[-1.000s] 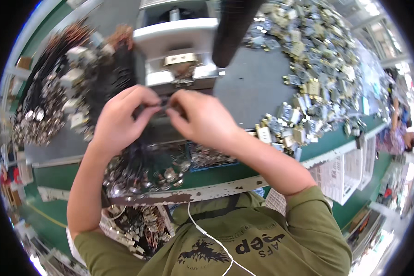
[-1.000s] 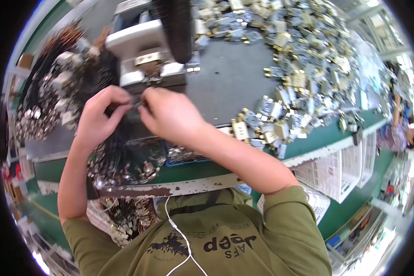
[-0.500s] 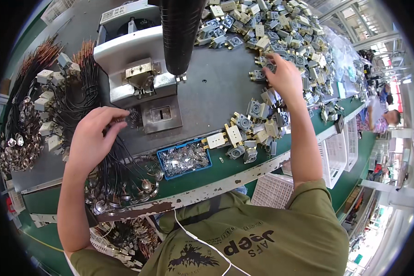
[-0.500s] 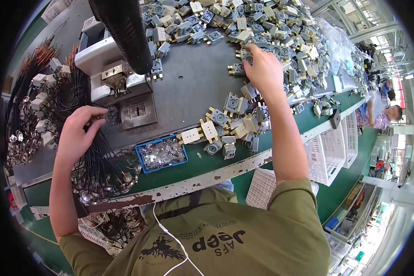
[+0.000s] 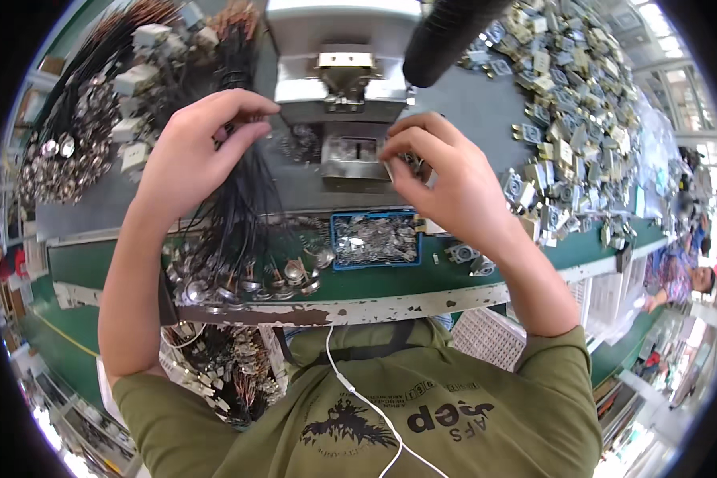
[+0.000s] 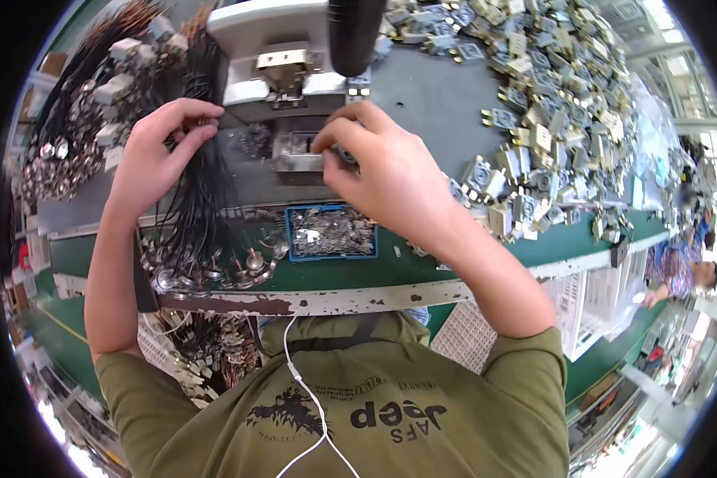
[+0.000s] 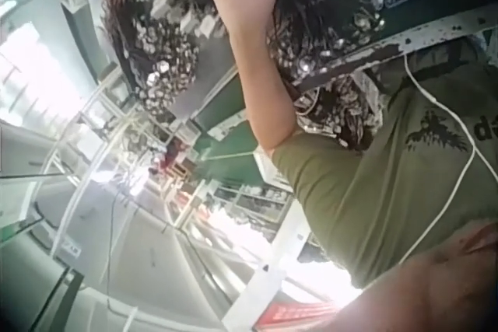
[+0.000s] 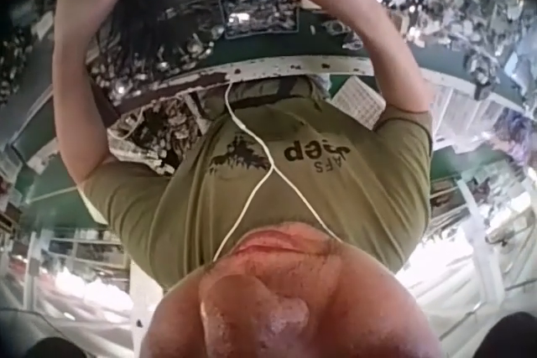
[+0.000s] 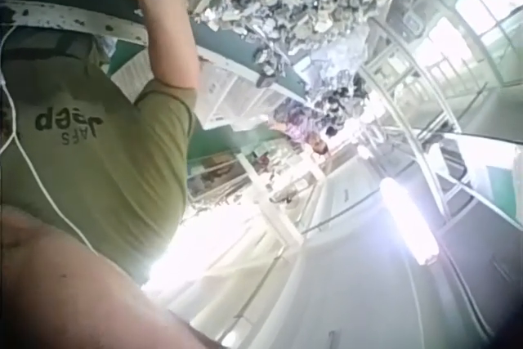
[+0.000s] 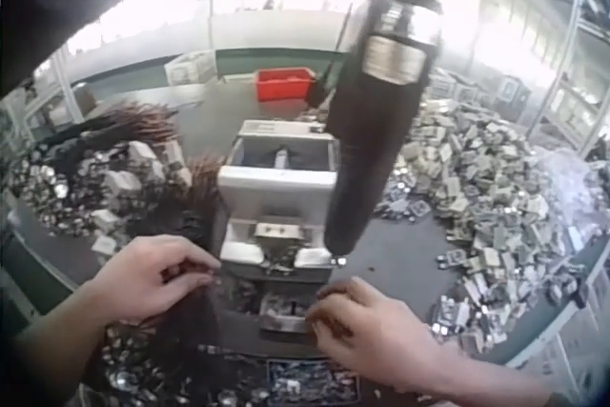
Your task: Assembling small electronic components using an electric screwdriver on an assembly line.
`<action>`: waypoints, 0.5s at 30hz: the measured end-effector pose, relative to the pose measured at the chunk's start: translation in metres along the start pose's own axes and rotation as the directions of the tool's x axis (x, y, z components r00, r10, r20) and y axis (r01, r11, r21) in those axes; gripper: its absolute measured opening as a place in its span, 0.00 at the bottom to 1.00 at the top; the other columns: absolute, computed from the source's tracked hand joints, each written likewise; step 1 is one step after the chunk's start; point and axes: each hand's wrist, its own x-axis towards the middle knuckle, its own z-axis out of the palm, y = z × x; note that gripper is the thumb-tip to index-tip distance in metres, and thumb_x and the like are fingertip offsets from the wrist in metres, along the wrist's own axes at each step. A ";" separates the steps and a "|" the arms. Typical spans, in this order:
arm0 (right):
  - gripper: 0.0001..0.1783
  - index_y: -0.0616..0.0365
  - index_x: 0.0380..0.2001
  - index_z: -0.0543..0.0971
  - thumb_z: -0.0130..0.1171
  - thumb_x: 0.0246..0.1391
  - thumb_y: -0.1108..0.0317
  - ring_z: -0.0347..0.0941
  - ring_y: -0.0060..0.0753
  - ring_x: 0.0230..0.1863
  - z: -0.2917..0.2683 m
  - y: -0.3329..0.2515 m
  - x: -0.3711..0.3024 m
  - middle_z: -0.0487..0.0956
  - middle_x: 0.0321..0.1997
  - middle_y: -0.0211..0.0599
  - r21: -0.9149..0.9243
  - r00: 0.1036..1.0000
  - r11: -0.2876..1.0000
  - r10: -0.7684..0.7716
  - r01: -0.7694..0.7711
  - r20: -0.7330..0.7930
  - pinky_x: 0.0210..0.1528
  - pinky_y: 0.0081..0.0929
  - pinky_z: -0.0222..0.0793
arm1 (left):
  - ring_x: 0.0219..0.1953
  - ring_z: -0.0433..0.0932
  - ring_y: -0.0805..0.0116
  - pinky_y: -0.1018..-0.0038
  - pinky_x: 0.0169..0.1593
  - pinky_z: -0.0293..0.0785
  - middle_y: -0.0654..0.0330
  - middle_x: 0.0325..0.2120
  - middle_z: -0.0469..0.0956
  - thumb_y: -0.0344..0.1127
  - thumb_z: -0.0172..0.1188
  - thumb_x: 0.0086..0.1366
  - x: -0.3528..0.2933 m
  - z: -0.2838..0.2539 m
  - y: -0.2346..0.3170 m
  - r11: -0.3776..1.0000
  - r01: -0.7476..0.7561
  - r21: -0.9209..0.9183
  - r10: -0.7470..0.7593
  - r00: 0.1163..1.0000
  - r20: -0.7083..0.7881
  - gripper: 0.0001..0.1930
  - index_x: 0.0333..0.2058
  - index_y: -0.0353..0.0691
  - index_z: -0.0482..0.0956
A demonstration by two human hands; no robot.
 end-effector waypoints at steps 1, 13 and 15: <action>0.09 0.56 0.42 0.84 0.66 0.57 0.72 0.82 0.37 0.38 0.008 0.004 0.004 0.80 0.49 0.44 -0.050 0.994 0.993 0.110 -0.109 0.010 0.38 0.30 0.78 | 0.35 0.81 0.67 0.74 0.37 0.74 0.59 0.36 0.84 0.29 0.65 0.67 0.000 -0.001 0.002 1.000 -0.021 0.006 0.021 1.000 -0.004 0.10 0.46 0.39 0.83; 0.22 0.49 0.53 0.81 0.71 0.55 0.63 0.81 0.42 0.27 0.036 0.013 0.009 0.85 0.37 0.40 -0.249 0.997 0.967 -0.064 0.050 -0.050 0.33 0.35 0.77 | 0.37 0.80 0.72 0.76 0.39 0.73 0.61 0.37 0.84 0.27 0.65 0.66 -0.012 -0.003 -0.002 1.000 -0.011 -0.027 0.011 1.000 0.009 0.11 0.47 0.37 0.84; 0.20 0.46 0.52 0.82 0.71 0.55 0.62 0.81 0.43 0.28 0.037 0.009 0.010 0.86 0.40 0.38 -0.283 0.999 0.959 -0.024 0.012 -0.039 0.32 0.35 0.77 | 0.37 0.80 0.72 0.76 0.39 0.73 0.61 0.37 0.85 0.27 0.65 0.66 -0.012 -0.003 -0.002 0.999 -0.039 -0.015 0.039 0.999 0.012 0.11 0.47 0.37 0.84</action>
